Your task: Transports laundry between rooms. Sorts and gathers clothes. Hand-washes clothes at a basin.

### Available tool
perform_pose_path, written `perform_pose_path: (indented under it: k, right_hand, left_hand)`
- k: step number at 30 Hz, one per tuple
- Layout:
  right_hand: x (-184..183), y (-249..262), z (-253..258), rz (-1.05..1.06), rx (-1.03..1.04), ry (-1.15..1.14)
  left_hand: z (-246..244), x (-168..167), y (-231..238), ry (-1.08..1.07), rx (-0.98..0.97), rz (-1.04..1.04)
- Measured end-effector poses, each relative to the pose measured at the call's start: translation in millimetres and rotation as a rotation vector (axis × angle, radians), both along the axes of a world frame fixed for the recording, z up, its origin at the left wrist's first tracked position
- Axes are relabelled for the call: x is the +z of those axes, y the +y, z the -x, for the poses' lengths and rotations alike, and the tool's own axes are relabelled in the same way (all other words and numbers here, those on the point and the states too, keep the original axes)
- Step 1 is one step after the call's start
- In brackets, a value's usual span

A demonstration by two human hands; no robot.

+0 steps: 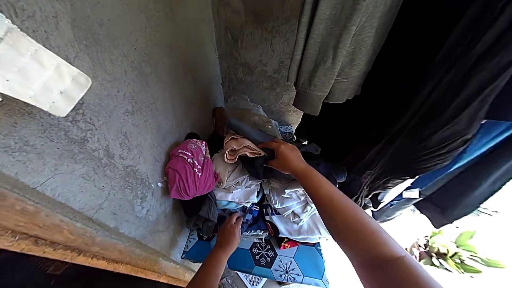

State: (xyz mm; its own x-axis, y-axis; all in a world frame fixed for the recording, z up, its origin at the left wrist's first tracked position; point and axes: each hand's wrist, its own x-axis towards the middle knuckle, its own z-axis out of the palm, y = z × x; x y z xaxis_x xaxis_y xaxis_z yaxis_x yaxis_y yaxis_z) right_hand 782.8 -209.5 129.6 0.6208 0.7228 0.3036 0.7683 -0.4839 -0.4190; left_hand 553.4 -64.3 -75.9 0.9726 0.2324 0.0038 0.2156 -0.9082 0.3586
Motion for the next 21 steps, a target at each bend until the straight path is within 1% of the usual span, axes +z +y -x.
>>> perform_pose_path:
  k: [2, 3, 4, 5, 6, 7, 8, 9, 10, 11, 12, 13, 14, 16, 17, 21]
  right_hand:
    - [-7.8, 2.8, 8.5, 0.037, 0.002, -0.014]
    - [-13.9, 5.0, 15.4, 0.074, -0.003, -0.034]
    - [-22.1, 8.0, 23.8, 0.114, -0.007, -0.074]
    - [-34.3, 10.9, 34.3, 0.136, -0.01, -0.134]
    - [-50.6, 13.7, 46.1, 0.106, -0.004, -0.22]
    - [-69.4, 16.8, 58.6, 0.021, 0.019, -0.322]
    - [-90.0, 19.6, 70.8, -0.079, 0.067, -0.441]
    - [-110.8, 21.8, 82.0, -0.165, 0.135, -0.566]
    - [-130.3, 23.8, 91.1, -0.218, 0.22, -0.657]
    - [-147.5, 26.2, 96.6, -0.229, 0.316, -0.71]
    - [-161.6, 28.8, 98.6, -0.191, 0.398, -0.714]
    - [-173.7, 32.7, 95.9, -0.124, 0.435, -0.671]
    - [-181.6, 36.7, 89.9, -0.027, 0.428, -0.603]
    - [-181.3, 44.3, 76.1, 0.161, 0.385, -0.47]
    - [-177.7, 47.4, 71.8, 0.202, 0.377, -0.426]
    - [-172.9, 49.9, 63.3, 0.236, 0.391, -0.392]
  left_hand:
    - [13.0, -4.8, -0.7, -0.011, 0.101, 0.15]
    - [15.5, -4.9, 0.6, -0.039, 0.179, 0.266]
    - [15.1, -2.9, 2.7, -0.059, 0.281, 0.432]
    - [12.6, -2.0, 5.3, -0.083, 0.401, 0.639]
    - [8.2, -1.9, 6.8, -0.134, 0.522, 0.864]
    - [2.9, -1.2, 7.5, -0.18, 0.621, 1.06]
    - [-2.0, 1.8, 6.9, -0.189, 0.679, 1.221]
    - [-6.9, 5.8, 5.6, -0.16, 0.705, 1.333]
    - [-12.6, 9.1, 4.3, -0.109, 0.715, 1.395]
    - [-18.9, 10.3, 3.1, -0.063, 0.731, 1.414]
    - [-24.3, 9.4, 2.6, -0.023, 0.748, 1.405]
    - [-27.9, 7.8, 3.0, 0.003, 0.759, 1.381]
    - [-28.7, 7.0, 3.6, 0.01, 0.743, 1.343]
    - [-26.1, 12.3, 4.4, -0.009, 0.669, 1.244]
    - [-23.4, 16.7, 5.3, -0.015, 0.631, 1.198]
    - [-8.9, 22.5, 2.3, -0.043, 0.586, 1.115]
